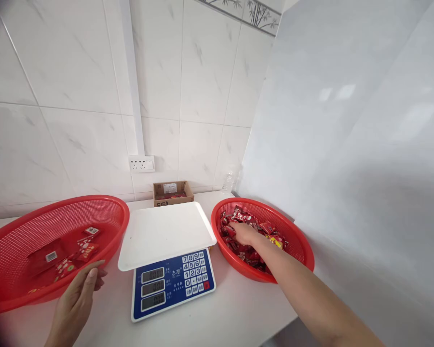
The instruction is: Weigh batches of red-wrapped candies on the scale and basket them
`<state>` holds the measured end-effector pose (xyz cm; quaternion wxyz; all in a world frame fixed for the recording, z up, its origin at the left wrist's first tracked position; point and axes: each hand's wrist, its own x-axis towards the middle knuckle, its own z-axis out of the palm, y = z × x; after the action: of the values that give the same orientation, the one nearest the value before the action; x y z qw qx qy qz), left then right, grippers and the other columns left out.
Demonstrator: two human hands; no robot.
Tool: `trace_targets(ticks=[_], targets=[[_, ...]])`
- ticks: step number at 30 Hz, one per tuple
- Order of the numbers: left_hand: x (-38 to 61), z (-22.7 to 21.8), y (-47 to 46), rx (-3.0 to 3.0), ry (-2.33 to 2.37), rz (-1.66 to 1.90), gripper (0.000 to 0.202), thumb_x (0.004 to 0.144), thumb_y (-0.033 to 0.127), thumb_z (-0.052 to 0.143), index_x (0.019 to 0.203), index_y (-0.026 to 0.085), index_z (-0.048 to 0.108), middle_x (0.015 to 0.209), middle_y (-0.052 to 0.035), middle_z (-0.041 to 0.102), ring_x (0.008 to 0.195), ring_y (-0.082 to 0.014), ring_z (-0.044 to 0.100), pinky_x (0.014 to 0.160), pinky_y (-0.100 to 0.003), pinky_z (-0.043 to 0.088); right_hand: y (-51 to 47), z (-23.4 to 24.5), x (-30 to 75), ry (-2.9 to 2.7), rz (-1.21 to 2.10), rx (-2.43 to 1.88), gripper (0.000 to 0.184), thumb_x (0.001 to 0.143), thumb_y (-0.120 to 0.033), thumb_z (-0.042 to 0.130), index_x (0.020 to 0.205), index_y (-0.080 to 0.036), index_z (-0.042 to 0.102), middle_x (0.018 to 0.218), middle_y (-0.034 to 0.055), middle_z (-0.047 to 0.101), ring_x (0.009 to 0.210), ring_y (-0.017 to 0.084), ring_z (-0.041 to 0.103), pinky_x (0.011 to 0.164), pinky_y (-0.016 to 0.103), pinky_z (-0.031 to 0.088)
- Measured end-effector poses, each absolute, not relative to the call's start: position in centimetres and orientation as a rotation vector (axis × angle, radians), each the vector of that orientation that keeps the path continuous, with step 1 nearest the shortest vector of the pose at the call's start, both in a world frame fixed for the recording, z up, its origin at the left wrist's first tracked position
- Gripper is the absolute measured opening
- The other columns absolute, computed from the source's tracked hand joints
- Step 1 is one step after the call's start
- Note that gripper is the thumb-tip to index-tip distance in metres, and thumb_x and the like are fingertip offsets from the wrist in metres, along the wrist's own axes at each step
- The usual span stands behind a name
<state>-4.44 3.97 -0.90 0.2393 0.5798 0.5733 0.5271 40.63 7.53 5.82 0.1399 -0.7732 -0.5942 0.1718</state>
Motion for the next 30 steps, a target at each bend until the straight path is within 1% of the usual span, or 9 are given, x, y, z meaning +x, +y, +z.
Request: trace_targets(ticks=[3, 7, 9, 11, 14, 16, 21, 25, 30], targets=[[-4.5, -1.1, 4.0, 1.582, 1.590, 1.443, 0.047, 0.078, 0.063, 0.045, 0.092, 0.020, 0.060, 0.080, -0.0039, 0.065, 0.063, -0.0164, 0.062, 0.058, -0.028, 0.056, 8.1, 7.6, 41.3, -1.759, 0.486, -2.174, 0.036, 0.068, -0.016, 0.064, 0.104, -0.019, 0.062, 0.106, 0.0103, 0.065, 0.099, 0.027, 0.059, 0.084, 0.033, 0.041], [-4.4, -0.8, 3.8, 1.607, 1.603, 1.424, 0.046, 0.079, 0.061, 0.044, 0.093, 0.021, 0.060, 0.082, -0.0040, 0.066, 0.064, -0.0164, 0.061, 0.058, -0.028, 0.055, 8.8, 9.6, 39.3, -1.732, 0.523, -2.021, 0.032, 0.080, -0.029, 0.056, 0.110, -0.018, 0.056, 0.105, 0.0083, 0.065, 0.094, 0.022, 0.060, 0.079, 0.030, 0.045], [-4.2, -0.4, 3.6, 1.619, 1.623, 1.407, 0.045, 0.080, 0.059, 0.043, 0.093, 0.021, 0.060, 0.083, -0.0038, 0.066, 0.064, -0.0161, 0.061, 0.059, -0.028, 0.055, 8.8, 10.6, 37.2, -1.641, 0.734, -1.836, 0.044, 0.082, -0.033, 0.055, 0.122, -0.018, 0.048, 0.105, 0.0079, 0.064, 0.091, 0.020, 0.061, 0.077, 0.030, 0.048], [-4.0, -0.1, 3.5, 1.622, 1.642, 1.397, 0.045, 0.080, 0.059, 0.042, 0.094, 0.021, 0.060, 0.085, -0.0036, 0.067, 0.064, -0.0160, 0.061, 0.060, -0.028, 0.054, 8.8, 11.7, 35.3, -1.529, 1.029, -1.581, 0.066, 0.079, -0.034, 0.062, 0.136, -0.021, 0.033, 0.114, 0.0091, 0.060, 0.093, 0.019, 0.061, 0.079, 0.031, 0.050], [-3.9, 0.0, 3.4, 1.614, 1.664, 1.389, 0.046, 0.080, 0.060, 0.041, 0.096, 0.021, 0.060, 0.086, -0.0037, 0.067, 0.065, -0.0159, 0.061, 0.060, -0.027, 0.054, 8.8, 13.1, 34.2, -1.471, 1.252, -1.403, 0.085, 0.073, -0.032, 0.070, 0.143, -0.028, 0.021, 0.138, 0.0108, 0.041, 0.104, 0.018, 0.057, 0.086, 0.030, 0.049], [-3.9, 0.0, 3.4, 1.618, 1.660, 1.387, 0.045, 0.080, 0.059, 0.041, 0.096, 0.021, 0.059, 0.086, -0.0040, 0.067, 0.065, -0.0154, 0.060, 0.061, -0.027, 0.054, 9.0, 13.3, 35.2, -1.426, 1.213, -1.446, 0.079, 0.076, -0.031, 0.068, 0.142, -0.025, 0.025, 0.143, 0.0127, 0.034, 0.108, 0.017, 0.055, 0.087, 0.029, 0.048], [-4.1, -0.3, 3.6, 1.629, 1.609, 1.380, 0.045, 0.081, 0.058, 0.043, 0.098, 0.020, 0.059, 0.086, -0.0044, 0.067, 0.065, -0.0159, 0.061, 0.059, -0.028, 0.055, 8.7, 10.1, 39.7, -1.531, 0.979, -1.860, 0.046, 0.086, -0.031, 0.051, 0.129, -0.017, 0.045, 0.126, 0.0121, 0.054, 0.109, 0.018, 0.055, 0.086, 0.028, 0.049], [-4.4, -0.7, 3.8, 1.630, 1.637, 1.355, 0.046, 0.080, 0.060, 0.042, 0.098, 0.021, 0.059, 0.086, -0.0039, 0.067, 0.065, -0.0156, 0.061, 0.059, -0.027, 0.055, 7.0, 6.6, 40.6, -1.711, 0.951, -2.023, 0.032, 0.072, -0.026, 0.065, 0.103, -0.019, 0.065, 0.108, 0.0073, 0.066, 0.097, 0.023, 0.060, 0.085, 0.033, 0.048], [-4.5, -1.2, 4.1, 1.640, 1.616, 1.407, 0.045, 0.079, 0.060, 0.044, 0.096, 0.021, 0.060, 0.085, -0.0038, 0.067, 0.063, -0.0154, 0.061, 0.059, -0.027, 0.056, 5.4, 4.5, 40.0, -1.924, 0.750, -2.064, 0.021, 0.068, -0.029, 0.066, 0.088, -0.026, 0.070, 0.090, 0.0048, 0.070, 0.080, 0.027, 0.062, 0.074, 0.038, 0.049]])
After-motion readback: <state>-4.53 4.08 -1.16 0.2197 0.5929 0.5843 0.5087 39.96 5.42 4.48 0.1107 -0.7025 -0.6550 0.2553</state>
